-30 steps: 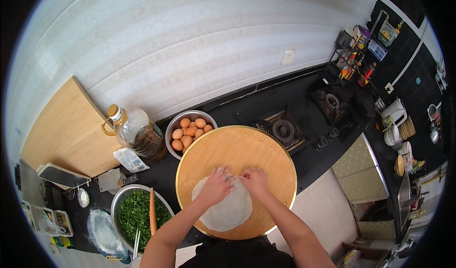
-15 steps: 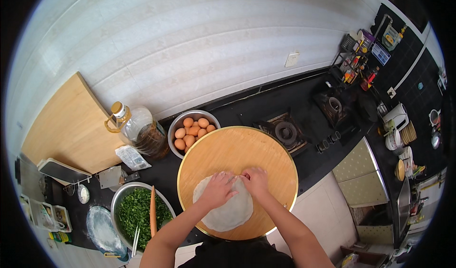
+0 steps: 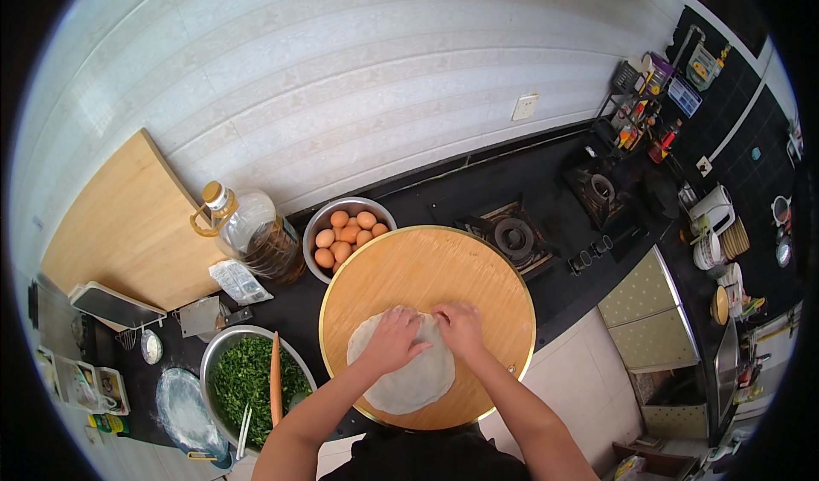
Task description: The person uses a wooden rolling pin to flatten a piece of dough on a floured surface. They then transfer the flattened dough to a round wooden board and continue to roll and stretch it into a larger, thinner circular shape.
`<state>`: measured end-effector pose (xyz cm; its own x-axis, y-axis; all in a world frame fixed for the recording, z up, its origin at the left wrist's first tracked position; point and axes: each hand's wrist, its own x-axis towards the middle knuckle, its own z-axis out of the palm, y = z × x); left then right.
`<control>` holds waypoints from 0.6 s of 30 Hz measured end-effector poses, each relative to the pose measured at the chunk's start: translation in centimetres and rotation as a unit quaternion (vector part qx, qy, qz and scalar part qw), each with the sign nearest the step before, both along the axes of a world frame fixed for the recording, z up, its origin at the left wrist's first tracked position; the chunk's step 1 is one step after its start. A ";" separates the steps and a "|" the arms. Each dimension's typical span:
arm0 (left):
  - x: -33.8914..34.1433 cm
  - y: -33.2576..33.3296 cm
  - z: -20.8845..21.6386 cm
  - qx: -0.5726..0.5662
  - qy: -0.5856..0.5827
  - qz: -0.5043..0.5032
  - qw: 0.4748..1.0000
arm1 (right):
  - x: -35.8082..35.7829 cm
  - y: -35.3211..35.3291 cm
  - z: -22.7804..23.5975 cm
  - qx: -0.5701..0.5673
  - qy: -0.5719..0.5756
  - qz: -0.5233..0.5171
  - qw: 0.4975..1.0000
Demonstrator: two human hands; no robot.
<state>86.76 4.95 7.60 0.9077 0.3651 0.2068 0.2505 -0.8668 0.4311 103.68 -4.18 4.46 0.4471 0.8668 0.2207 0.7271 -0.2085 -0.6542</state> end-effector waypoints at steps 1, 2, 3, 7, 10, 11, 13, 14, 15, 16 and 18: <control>0.0 -0.1 0.0 0.009 0.001 0.004 1.000 | -0.1 -0.1 0.4 0.004 -0.003 0.011 1.000; 0.0 -0.1 -0.1 0.019 0.003 0.007 1.000 | -0.2 -0.1 0.6 0.007 -0.006 0.022 1.000; 0.0 -0.1 0.1 0.010 0.004 0.001 1.000 | -0.3 -0.1 0.6 0.019 -0.013 0.022 0.999; 0.2 0.2 0.2 0.003 0.005 -0.016 1.000 | -0.4 0.1 0.1 0.031 -0.063 0.054 0.996; 0.1 0.4 0.4 -0.010 0.009 -0.023 1.000 | -0.5 0.2 0.3 0.012 -0.086 0.076 0.993; 0.1 0.6 0.6 -0.019 0.012 -0.025 0.999 | -0.5 0.2 0.5 0.005 -0.089 0.080 0.993; 0.0 0.9 1.1 -0.044 0.000 -0.031 0.999 | -0.5 0.2 0.7 0.009 -0.094 0.079 0.992; -0.1 1.0 1.2 -0.056 -0.006 -0.034 0.998 | -0.5 0.2 0.8 0.012 -0.097 0.079 0.992; -0.4 1.0 0.8 -0.076 -0.033 -0.005 0.997 | -0.5 0.3 0.9 0.019 -0.076 0.070 0.994; -0.7 0.9 0.0 -0.096 -0.061 0.024 0.993 | -0.6 0.4 1.0 0.027 -0.056 0.062 0.996; -1.1 1.1 -0.4 -0.101 -0.074 0.054 0.991 | -0.5 0.6 1.1 0.028 -0.005 0.042 0.999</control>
